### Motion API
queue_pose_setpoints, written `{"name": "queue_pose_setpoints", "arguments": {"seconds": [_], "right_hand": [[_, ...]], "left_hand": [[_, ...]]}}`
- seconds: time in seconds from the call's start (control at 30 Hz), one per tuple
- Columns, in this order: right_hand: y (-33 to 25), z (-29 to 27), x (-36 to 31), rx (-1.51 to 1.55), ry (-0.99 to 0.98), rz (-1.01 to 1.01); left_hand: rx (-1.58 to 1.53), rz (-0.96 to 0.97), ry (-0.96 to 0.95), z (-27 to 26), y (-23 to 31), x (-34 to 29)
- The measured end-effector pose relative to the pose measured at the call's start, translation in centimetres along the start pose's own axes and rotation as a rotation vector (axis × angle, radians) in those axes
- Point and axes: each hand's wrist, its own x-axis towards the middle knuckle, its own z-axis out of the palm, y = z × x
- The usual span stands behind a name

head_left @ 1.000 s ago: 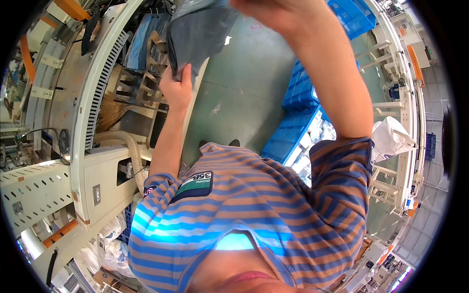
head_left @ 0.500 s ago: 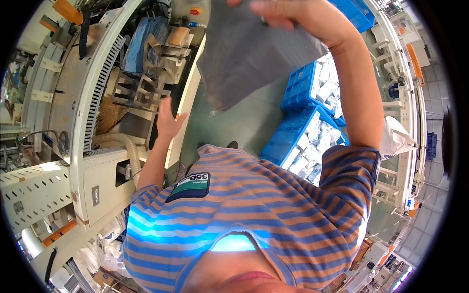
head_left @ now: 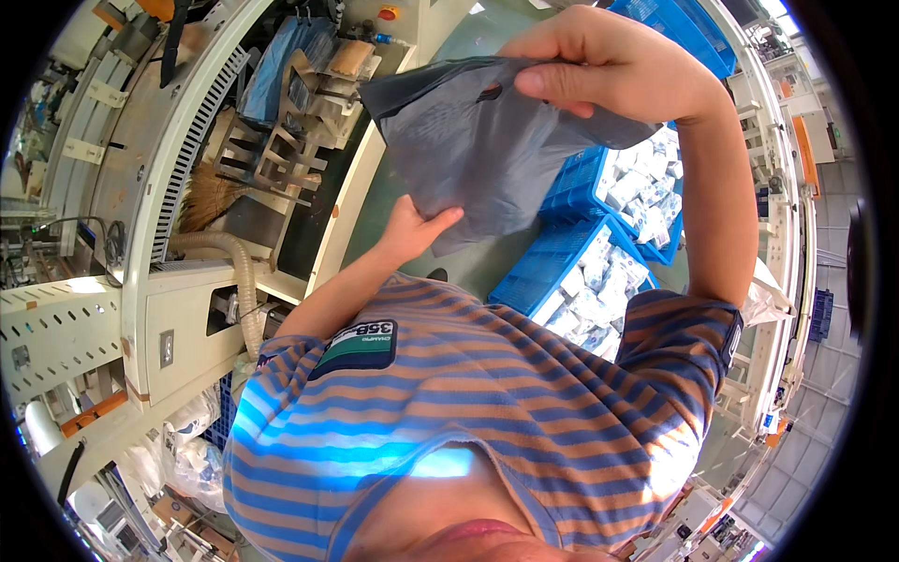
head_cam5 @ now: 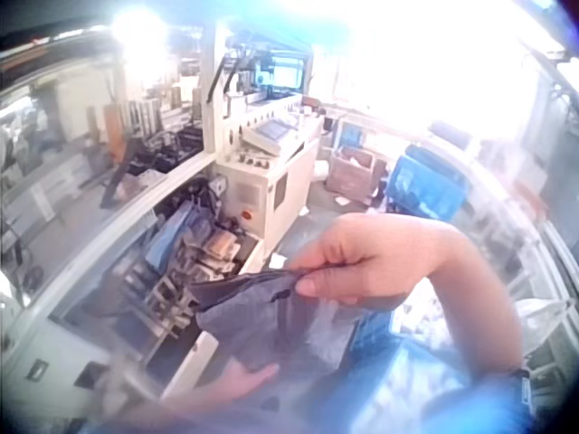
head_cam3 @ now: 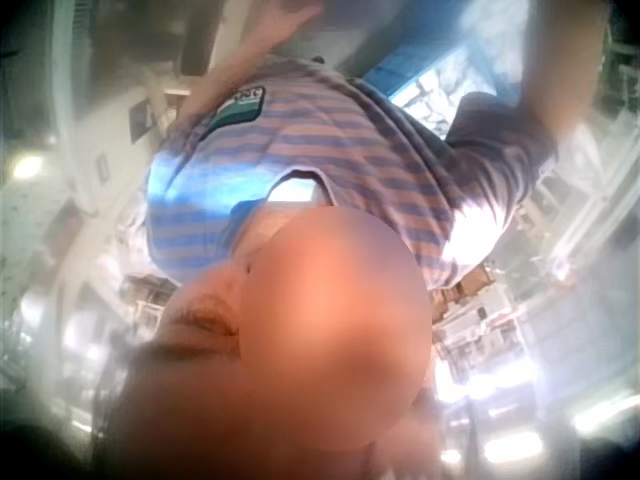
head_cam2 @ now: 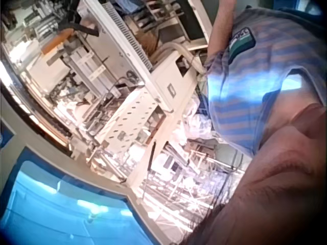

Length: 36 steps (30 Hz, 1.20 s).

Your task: The person sorts small, individually wrapped medical packages from a blue crate onto a conveyor belt. They also handle a large grey plastic bag, placing it into a machine and interacting with a control panel. The person then returns to sorting the packages into the crate.

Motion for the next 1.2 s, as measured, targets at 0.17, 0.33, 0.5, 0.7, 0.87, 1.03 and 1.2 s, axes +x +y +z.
{"name": "queue_pose_setpoints", "arguments": {"seconds": [0.17, 0.33, 0.5, 0.7, 0.87, 1.03, 1.2], "right_hand": [[2.3, -0.7, -3.4, -0.042, 0.424, -0.031], [5.5, -1.5, -6.2, 0.283, 0.611, 0.096], [8.7, -3.3, -3.2, 0.428, 0.604, -0.012], [10.2, -6.5, 5.1, 0.6, 0.676, -0.002], [13.6, -10.0, 14.6, 0.532, 0.503, -0.018], [18.8, -13.2, 21.5, 0.364, 0.56, 0.016], [29.5, -15.1, 26.6, 0.169, 0.71, -0.017]], "left_hand": [[-0.088, -0.235, -0.145, -0.8, -3.8, -0.8], [-0.317, -0.321, -0.032, -1.4, -6.9, -0.6], [-0.572, -0.2, 0.345, -7.9, -5.4, 1.0], [-1.158, -0.031, 0.147, -10.9, -4.4, 4.7], [-1.157, -0.179, 0.524, -15.6, -10.3, 8.2], [-0.677, 0.205, 0.931, -24.6, -12.4, 12.0], [-0.199, 0.359, 0.84, -30.1, -5.8, 15.0]]}}
